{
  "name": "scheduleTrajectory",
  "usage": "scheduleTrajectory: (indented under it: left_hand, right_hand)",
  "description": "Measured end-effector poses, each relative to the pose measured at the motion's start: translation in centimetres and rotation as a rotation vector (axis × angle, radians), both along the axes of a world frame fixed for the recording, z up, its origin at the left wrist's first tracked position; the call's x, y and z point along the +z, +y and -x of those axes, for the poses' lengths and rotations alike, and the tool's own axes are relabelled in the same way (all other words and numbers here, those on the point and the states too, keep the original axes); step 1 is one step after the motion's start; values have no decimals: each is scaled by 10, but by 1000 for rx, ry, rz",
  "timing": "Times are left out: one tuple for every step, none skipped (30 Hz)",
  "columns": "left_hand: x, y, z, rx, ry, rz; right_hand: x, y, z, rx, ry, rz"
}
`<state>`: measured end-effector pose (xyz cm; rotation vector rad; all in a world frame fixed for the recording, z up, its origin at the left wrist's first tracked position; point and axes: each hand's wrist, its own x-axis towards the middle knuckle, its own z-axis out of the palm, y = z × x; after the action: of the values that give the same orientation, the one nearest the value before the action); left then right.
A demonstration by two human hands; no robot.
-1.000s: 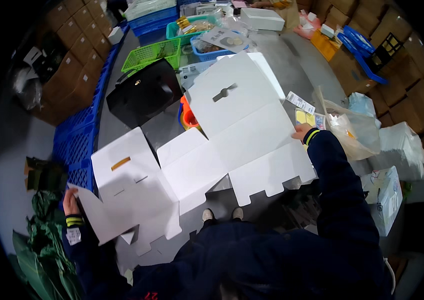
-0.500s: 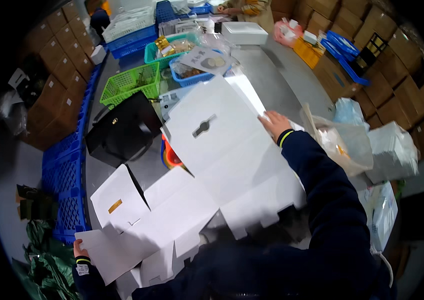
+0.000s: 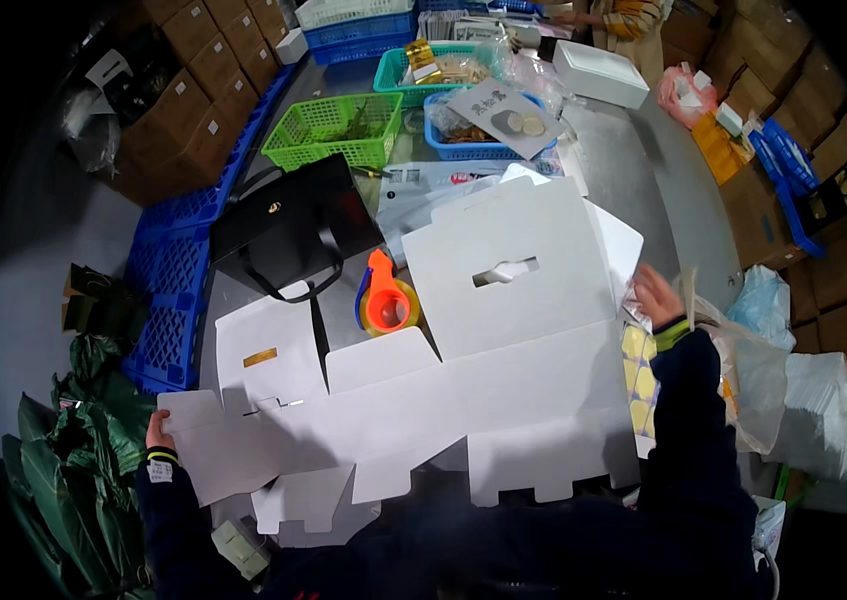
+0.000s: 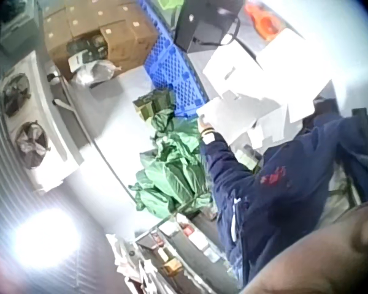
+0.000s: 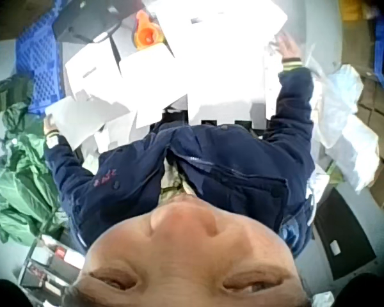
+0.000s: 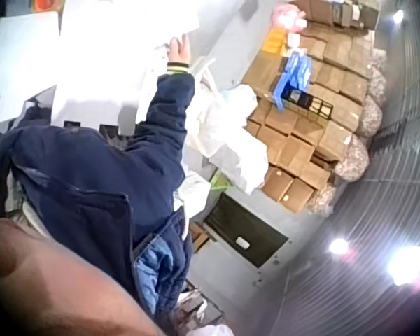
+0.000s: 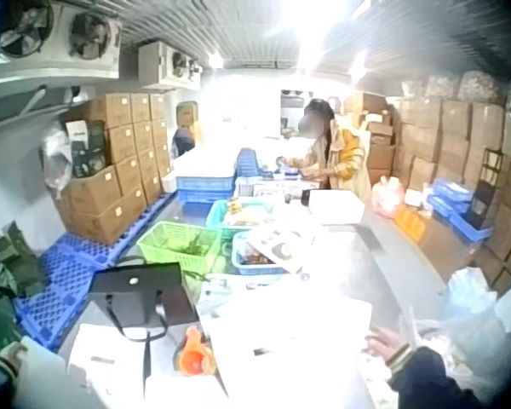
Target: The person assembles a green cardboard box by folding its flaps, inserting a white foam insert, and securing the lid with tape. The person also attaches a handle to the box and places it on the table.
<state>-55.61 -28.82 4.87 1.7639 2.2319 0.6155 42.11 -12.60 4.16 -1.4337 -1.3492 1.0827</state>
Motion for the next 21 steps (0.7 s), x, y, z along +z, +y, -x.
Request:
scheduleTrajectory:
  left_hand:
    - [3,-17,3,31,17,1]
    - [5,-27,6,47,35,-2]
    - [2,-25,10,46,43,4]
    - [4,-20,11,9,21,7]
    - [4,-14,12,-26,-2,10]
    - [1,-5,15,-61,-31,4]
    - [-3,-7,21,-44,17,1]
    - [-7,-9,28,-15,14,-33]
    - [-7,-5,33,-59,43,-18]
    - [-8,-2,32,-49,35,-6]
    - [-5,-9,42,-84,35,-31]
    - [-1,-7,32,-82,48,-3]
    - [13,-12,20,-38,-13,44]
    - [23,-16,15,-5,-76,81]
    - [23,-27,28,-35,-131,43]
    - [22,-41,43,-65,-188,6]
    - [21,-57,56,-96,-244,-32]
    - [21,-70,63,-93,-379,-5]
    - [21,-80,69,-96,-468,0]
    - [18,-90,72,-88,-533,-7]
    - [20,-111,73,-55,-577,-18]
  right_hand:
    - [23,-18,21,79,198,286]
    - [27,-37,30,132,-2,335]
    - [19,-56,29,194,44,368]
    - [20,-71,38,214,-15,431]
    - [-4,-91,39,101,-39,362]
    - [-25,-107,40,-13,-70,283]
    - [-24,-116,47,39,-153,320]
    - [-24,-124,55,93,-236,357]
    - [-28,-136,58,110,-227,248]
    - [-25,-144,60,69,-202,287]
    - [-17,-150,67,45,-165,335]
    - [1,-161,77,5,-151,391]
    - [30,-162,96,-18,-292,461]
    - [33,-172,92,-2,-271,462]
    - [36,-177,92,21,-244,462]
    - [33,-185,99,75,-273,128]
    - [38,-196,100,66,-284,190]
    - [56,-207,104,47,-304,251]
    - [78,-218,115,66,-283,226]
    - [55,-244,86,69,-589,-15]
    - [71,-247,98,63,-429,15]
